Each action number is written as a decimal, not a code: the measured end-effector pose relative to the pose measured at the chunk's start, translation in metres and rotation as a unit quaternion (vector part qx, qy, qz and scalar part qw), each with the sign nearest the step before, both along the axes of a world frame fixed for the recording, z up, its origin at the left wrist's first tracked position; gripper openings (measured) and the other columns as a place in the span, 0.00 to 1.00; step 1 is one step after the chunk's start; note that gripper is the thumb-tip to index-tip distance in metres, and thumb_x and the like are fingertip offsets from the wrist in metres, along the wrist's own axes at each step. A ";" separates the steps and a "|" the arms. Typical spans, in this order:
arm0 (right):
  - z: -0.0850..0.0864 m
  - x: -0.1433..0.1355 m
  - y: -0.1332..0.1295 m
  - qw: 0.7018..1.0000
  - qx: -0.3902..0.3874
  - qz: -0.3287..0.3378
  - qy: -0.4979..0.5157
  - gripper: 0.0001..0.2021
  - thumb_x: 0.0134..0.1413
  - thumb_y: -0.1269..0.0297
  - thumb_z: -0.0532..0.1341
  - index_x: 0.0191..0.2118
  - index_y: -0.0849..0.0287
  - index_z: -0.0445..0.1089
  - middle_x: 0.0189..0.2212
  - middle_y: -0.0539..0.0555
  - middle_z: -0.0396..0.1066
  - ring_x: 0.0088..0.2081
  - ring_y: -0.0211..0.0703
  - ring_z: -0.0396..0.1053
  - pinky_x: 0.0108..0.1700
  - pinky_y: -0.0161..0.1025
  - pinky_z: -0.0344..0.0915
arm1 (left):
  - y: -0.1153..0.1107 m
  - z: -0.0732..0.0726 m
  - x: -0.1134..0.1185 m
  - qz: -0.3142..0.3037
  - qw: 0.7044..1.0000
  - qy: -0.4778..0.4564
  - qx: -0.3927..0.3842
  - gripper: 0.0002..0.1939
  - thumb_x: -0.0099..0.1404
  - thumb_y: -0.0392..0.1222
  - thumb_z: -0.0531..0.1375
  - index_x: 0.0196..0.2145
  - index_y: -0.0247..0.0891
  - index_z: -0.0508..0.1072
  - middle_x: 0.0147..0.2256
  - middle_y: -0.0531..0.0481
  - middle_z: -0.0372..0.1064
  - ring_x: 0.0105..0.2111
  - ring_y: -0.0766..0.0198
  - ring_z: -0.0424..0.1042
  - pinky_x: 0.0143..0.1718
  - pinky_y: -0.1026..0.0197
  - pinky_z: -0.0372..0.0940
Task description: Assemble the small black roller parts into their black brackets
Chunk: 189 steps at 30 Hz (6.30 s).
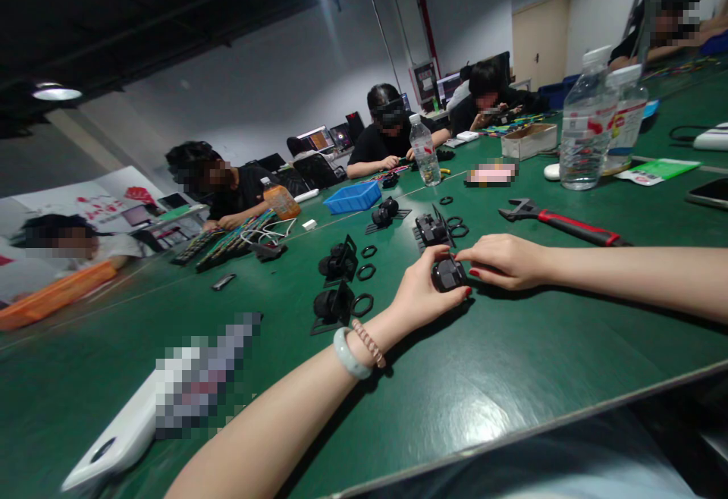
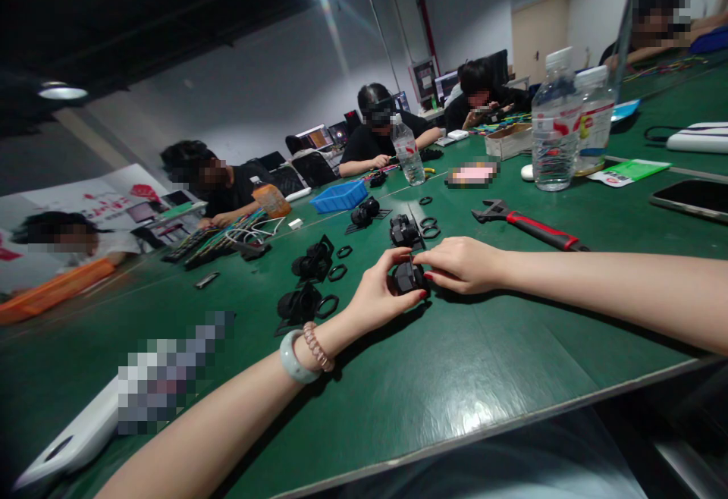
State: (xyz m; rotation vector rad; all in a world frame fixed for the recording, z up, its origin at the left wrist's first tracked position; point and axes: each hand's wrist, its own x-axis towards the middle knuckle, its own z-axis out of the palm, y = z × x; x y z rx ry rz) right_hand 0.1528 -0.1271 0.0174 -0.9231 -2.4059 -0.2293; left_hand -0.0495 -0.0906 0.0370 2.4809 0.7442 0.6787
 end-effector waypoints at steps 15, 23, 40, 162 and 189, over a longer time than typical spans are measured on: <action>0.001 -0.001 -0.001 1.000 -0.007 -0.013 0.006 0.16 0.57 0.63 0.49 0.48 0.65 0.61 0.33 0.60 0.70 0.34 0.44 0.67 0.37 0.40 0.61 | -0.001 0.001 0.000 0.003 1.000 0.002 -0.001 0.29 0.49 0.45 0.62 0.48 0.39 0.58 0.45 0.46 0.64 0.44 0.58 0.66 0.45 0.57 0.61; 0.002 -0.002 -0.001 1.000 -0.007 -0.018 0.000 0.16 0.56 0.63 0.49 0.48 0.65 0.60 0.33 0.60 0.71 0.33 0.44 0.67 0.36 0.39 0.61 | -0.003 0.003 0.001 0.008 1.000 -0.001 -0.008 0.28 0.49 0.44 0.63 0.47 0.39 0.59 0.45 0.46 0.64 0.44 0.58 0.66 0.45 0.57 0.61; 0.001 -0.002 0.000 0.999 -0.022 -0.023 0.007 0.17 0.57 0.63 0.49 0.49 0.65 0.60 0.31 0.59 0.70 0.33 0.45 0.67 0.36 0.39 0.62 | -0.003 0.003 0.001 0.011 1.000 0.002 -0.013 0.29 0.49 0.43 0.62 0.48 0.39 0.59 0.45 0.46 0.64 0.44 0.59 0.66 0.45 0.56 0.61; -0.002 -0.001 0.001 0.999 -0.019 -0.041 -0.015 0.18 0.56 0.62 0.50 0.50 0.65 0.60 0.28 0.58 0.69 0.30 0.44 0.66 0.33 0.37 0.61 | -0.004 0.004 0.001 0.002 1.000 -0.003 -0.001 0.27 0.50 0.43 0.62 0.47 0.39 0.59 0.45 0.47 0.64 0.43 0.59 0.66 0.44 0.58 0.61; -0.001 -0.002 0.001 0.999 -0.029 -0.040 -0.008 0.18 0.56 0.63 0.51 0.51 0.65 0.59 0.30 0.58 0.69 0.32 0.44 0.66 0.35 0.38 0.62 | -0.003 0.003 0.001 0.008 1.000 0.004 0.004 0.28 0.49 0.43 0.62 0.47 0.39 0.59 0.45 0.46 0.64 0.44 0.58 0.66 0.45 0.57 0.61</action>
